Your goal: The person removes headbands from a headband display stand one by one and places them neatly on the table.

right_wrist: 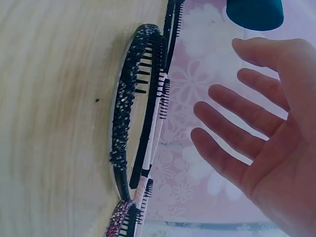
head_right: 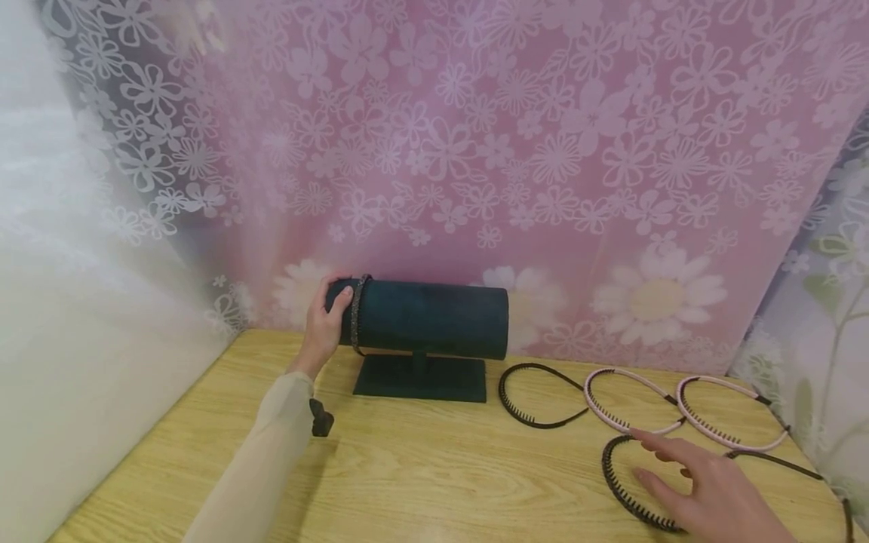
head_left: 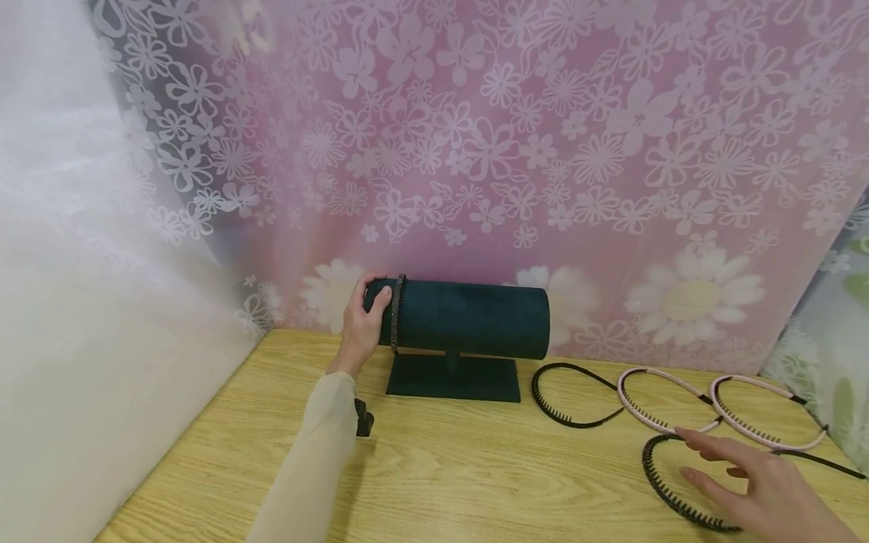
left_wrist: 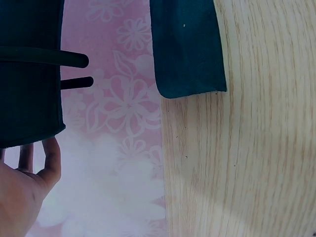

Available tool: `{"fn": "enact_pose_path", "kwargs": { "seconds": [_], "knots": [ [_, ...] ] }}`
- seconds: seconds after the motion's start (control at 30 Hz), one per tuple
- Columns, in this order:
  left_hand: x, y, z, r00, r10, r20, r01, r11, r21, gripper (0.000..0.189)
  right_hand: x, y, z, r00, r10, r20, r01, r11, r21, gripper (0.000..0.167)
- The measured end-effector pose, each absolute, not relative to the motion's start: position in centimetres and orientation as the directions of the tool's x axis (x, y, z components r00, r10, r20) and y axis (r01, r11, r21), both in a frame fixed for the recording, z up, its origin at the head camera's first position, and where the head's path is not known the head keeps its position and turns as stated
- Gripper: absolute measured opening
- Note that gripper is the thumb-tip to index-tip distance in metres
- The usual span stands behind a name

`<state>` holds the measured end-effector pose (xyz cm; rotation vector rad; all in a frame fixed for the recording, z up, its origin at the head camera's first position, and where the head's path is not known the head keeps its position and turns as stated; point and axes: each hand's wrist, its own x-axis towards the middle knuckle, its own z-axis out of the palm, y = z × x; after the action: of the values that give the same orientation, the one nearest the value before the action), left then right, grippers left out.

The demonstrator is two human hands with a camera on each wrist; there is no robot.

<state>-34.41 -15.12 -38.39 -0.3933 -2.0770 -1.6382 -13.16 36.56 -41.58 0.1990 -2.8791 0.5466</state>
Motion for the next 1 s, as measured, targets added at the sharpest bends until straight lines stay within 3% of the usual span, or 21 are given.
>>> {"fn": "enact_pose_path", "kwargs": {
  "seconds": [0.2, 0.5, 0.63, 1.0],
  "knots": [
    [-34.2, -15.1, -38.2, -0.857, -0.057, 0.513, 0.487, 0.241, 0.840, 0.051, -13.3, 35.9, -41.4, -0.914, -0.113, 0.391, -0.251, 0.912, -0.323, 0.056],
    [-34.4, -15.2, -38.3, -0.853, -0.053, 0.519, 0.492, 0.248, 0.835, 0.051, -14.6, 34.7, -39.9, -0.850, -0.169, 0.499, -0.349, 0.891, -0.292, 0.070],
    [-34.4, -15.2, -38.4, -0.856, -0.052, 0.515, 0.488, 0.249, 0.837, 0.052, -15.2, 33.9, -39.2, -0.793, -0.206, 0.573, -0.416, 0.871, -0.262, 0.076],
    [-34.5, -15.1, -38.5, -0.835, -0.060, 0.547, 0.514, 0.269, 0.814, 0.052, -17.3, 31.3, -37.0, -0.751, -0.259, 0.607, -0.474, 0.852, -0.222, 0.077]
  ]
}}
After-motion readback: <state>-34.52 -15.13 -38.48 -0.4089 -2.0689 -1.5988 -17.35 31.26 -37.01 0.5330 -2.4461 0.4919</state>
